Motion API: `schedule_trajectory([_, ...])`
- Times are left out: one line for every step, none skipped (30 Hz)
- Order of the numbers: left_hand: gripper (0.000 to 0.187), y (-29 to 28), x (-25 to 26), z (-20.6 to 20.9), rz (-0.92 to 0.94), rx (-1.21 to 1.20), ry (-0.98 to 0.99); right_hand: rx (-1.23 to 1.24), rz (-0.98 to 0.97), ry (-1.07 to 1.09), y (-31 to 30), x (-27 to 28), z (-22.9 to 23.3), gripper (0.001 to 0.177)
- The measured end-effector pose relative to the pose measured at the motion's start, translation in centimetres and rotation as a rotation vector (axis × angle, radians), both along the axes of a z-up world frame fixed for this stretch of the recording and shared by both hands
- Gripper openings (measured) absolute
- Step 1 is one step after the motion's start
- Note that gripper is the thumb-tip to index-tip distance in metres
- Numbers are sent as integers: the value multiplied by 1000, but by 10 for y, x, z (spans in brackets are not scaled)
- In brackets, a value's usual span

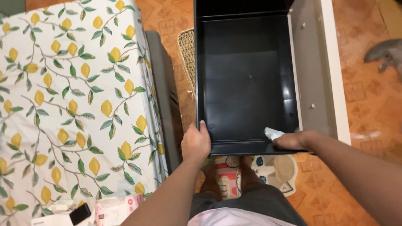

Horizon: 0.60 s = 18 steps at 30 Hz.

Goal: The person removes folded clothes from a drawer, places them on a bed, and then wipes the inside of the drawer with a wet wipe. The person handles several folded garments and a wet wipe.

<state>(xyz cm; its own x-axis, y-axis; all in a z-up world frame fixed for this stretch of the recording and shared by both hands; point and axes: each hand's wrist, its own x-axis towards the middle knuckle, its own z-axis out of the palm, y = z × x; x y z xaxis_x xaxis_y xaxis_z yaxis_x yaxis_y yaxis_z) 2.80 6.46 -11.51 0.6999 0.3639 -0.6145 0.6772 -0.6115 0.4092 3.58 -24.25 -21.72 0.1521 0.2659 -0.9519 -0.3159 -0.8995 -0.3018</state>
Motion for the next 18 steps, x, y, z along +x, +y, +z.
schedule_trajectory([50, 1, 0, -1, 20, -17, 25, 0, -13, -22, -1, -4, -8, 61])
schedule_trajectory([49, 0, 0, -4, 41, -33, 50, 33, -23, -43, 18, -5, -18, 60])
schedule_trajectory([50, 0, -1, -9, 52, -50, 11, 67, -42, -62, 47, -6, -22, 59])
schedule_trajectory([50, -1, -2, -15, 63, -68, -27, 83, -86, 10, 80, -9, -19, 60])
schedule_trajectory([51, -1, -2, -23, 88, -87, -71, 99, -118, 78, 115, -8, -9, 62])
schedule_trajectory([52, 1, -1, -31, 119, -198, -91, 181, -48, -21, 140, -11, 5, 62])
schedule_trajectory([54, 4, 1, -38, 156, -308, -115, 263, 28, -123, 155, -13, 19, 62])
schedule_trajectory([57, 8, 0, -44, 192, -419, -139, 236, 92, -158, 152, -13, 32, 62])
schedule_trajectory([59, 8, 0, -49, 235, -530, -122, 205, 157, -196, 139, -13, 43, 63])
schedule_trajectory([62, 9, -2, -51, 278, -642, -104, 174, 224, -233, 124, -14, 50, 63])
schedule_trajectory([65, 9, -5, -53, 326, -753, -84, 143, 165, -215, 111, -15, 54, 63])
schedule_trajectory([68, 10, -6, -55, 332, -783, -67, 112, 106, -198, 100, -13, 57, 63])
schedule_trajectory([71, 11, -4, -54, 328, -815, -47, 78, 38, -182, 96, -12, 60, 63])
schedule_trajectory([74, 11, -3, -53, 325, -847, -27, 60, -20, -149, 101, -8, 63, 62])
schedule_trajectory([77, 11, -2, -51, 324, -825, 24, 47, -89, -112, 118, -6, 65, 60])
schedule_trajectory([80, 11, 0, -48, 323, -802, 74, 35, -156, -74, 135, -3, 69, 60])
schedule_trajectory([84, 13, 2, -43, 323, -776, 121, 42, -313, -29, 155, -1, 73, 56])
schedule_trajectory([86, 14, 2, -39, 344, -825, 131, 50, -470, 17, 170, -2, 78, 52])
